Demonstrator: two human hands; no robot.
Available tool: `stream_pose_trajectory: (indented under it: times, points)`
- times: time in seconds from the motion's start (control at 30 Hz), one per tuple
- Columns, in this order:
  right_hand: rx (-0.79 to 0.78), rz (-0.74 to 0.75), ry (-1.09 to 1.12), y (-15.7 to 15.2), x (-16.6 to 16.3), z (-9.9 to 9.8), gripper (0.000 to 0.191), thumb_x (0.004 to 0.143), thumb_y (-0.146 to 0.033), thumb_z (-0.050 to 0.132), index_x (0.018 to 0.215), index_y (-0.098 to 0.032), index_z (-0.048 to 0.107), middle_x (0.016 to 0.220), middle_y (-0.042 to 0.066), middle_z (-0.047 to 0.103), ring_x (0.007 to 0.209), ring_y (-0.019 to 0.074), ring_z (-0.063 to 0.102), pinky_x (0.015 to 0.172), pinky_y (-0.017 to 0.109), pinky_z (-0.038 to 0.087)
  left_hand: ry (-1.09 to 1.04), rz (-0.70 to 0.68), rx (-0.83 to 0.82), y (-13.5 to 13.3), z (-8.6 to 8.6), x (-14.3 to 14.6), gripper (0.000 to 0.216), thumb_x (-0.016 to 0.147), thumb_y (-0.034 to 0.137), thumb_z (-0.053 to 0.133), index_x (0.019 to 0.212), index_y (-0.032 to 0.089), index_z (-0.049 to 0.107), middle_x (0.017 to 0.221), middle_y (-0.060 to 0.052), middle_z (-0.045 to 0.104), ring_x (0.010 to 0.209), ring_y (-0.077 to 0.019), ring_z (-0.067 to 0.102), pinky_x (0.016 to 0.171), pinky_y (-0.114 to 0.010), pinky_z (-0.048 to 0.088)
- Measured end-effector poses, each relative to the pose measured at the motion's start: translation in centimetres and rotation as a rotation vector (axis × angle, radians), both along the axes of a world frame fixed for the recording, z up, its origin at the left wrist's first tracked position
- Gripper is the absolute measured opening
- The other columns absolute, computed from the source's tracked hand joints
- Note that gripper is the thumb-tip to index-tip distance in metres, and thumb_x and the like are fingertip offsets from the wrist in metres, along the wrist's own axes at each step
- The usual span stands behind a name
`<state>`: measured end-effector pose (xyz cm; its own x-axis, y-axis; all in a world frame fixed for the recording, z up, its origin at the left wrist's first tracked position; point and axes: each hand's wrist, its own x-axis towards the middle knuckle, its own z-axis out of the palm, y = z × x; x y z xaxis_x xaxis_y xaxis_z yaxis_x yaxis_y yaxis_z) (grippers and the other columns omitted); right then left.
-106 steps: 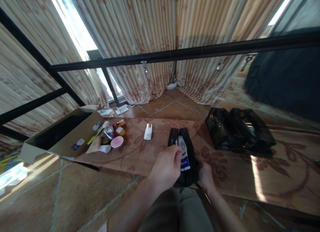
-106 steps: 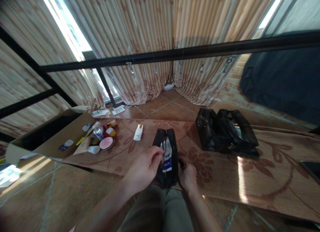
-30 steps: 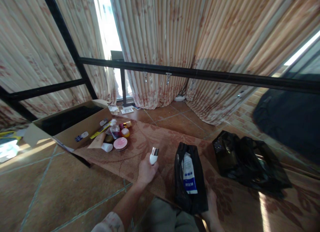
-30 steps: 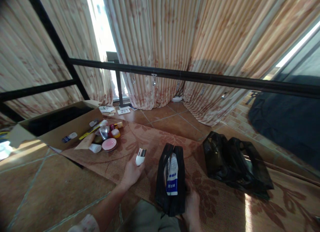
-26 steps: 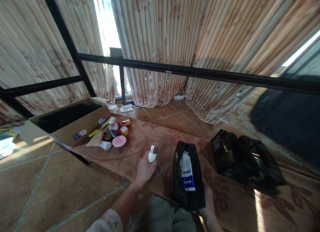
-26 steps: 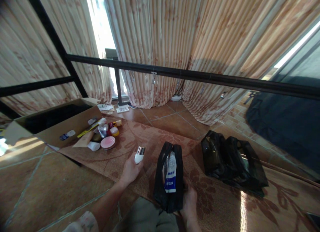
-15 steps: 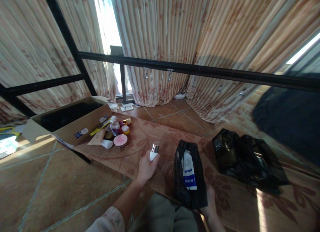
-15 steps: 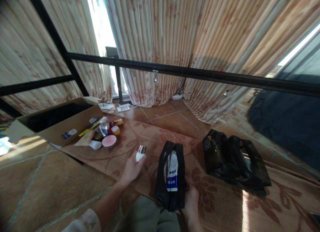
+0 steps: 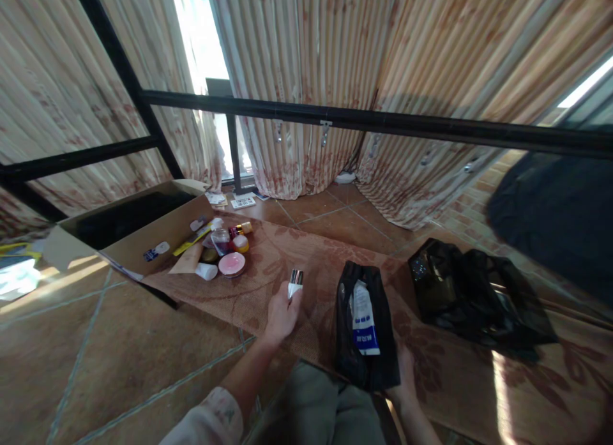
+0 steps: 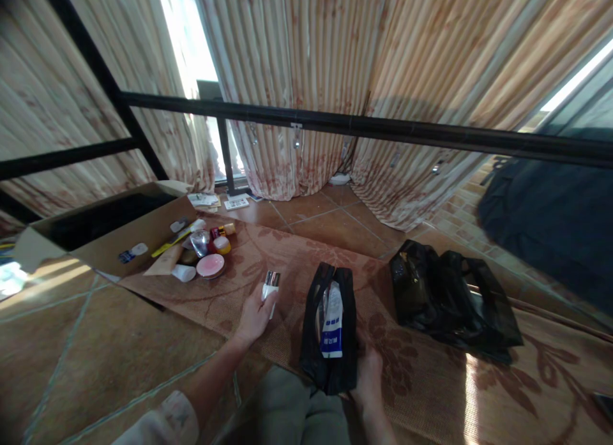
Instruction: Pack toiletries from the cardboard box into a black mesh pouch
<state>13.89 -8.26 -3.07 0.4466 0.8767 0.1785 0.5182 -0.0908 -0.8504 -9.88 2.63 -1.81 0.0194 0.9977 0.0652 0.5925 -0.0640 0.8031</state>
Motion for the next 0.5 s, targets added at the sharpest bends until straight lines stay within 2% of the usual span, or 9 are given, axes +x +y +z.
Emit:
stream_pose_trajectory:
  times: [0.1, 0.23, 0.33, 0.5]
  points:
    - [-0.005, 0.006, 0.022, -0.05, 0.03, -0.05, 0.034, 0.068, -0.034, 0.052, 0.087, -0.014, 0.07, 0.084, 0.01, 0.073, 0.075, 0.0246, 0.065, 0.069, 0.032, 0.052, 0.018, 0.007, -0.021, -0.02, -0.13, 0.04, 0.015, 0.081, 0.031, 0.052, 0.091, 0.02, 0.052, 0.069, 0.0, 0.058, 0.063, -0.0147, 0.054, 0.059, -0.023, 0.035]
    - [0.013, -0.009, 0.024, -0.04, 0.07, 0.03, 0.035, 0.066, -0.034, 0.054, 0.089, -0.013, 0.069, 0.085, 0.01, 0.073, 0.077, 0.0254, 0.065, 0.072, 0.035, 0.052, -0.001, 0.014, -0.018, 0.03, -0.28, 0.08, 0.023, 0.076, 0.027, 0.058, 0.097, 0.02, 0.053, 0.075, -0.001, 0.061, 0.067, -0.0149, 0.056, 0.061, -0.023, 0.037]
    - [0.018, -0.011, 0.015, 0.0, -0.03, 0.22, 0.034, 0.065, -0.034, 0.054, 0.088, -0.013, 0.069, 0.085, 0.01, 0.072, 0.078, 0.0259, 0.065, 0.074, 0.035, 0.052, -0.037, 0.02, 0.001, 0.17, -0.41, 0.09, 0.025, 0.076, 0.031, 0.06, 0.097, 0.019, 0.055, 0.076, -0.001, 0.061, 0.067, -0.0146, 0.056, 0.061, -0.023, 0.037]
    - [0.018, -0.001, -0.007, -0.06, -0.03, 0.11, 0.036, 0.066, -0.035, 0.055, 0.091, -0.012, 0.068, 0.085, 0.011, 0.072, 0.078, 0.026, 0.066, 0.074, 0.035, 0.051, -0.056, 0.036, -0.005, 0.36, -0.52, 0.04, 0.028, 0.078, 0.044, 0.058, 0.086, 0.017, 0.058, 0.071, -0.001, 0.06, 0.064, -0.0135, 0.053, 0.06, -0.023, 0.036]
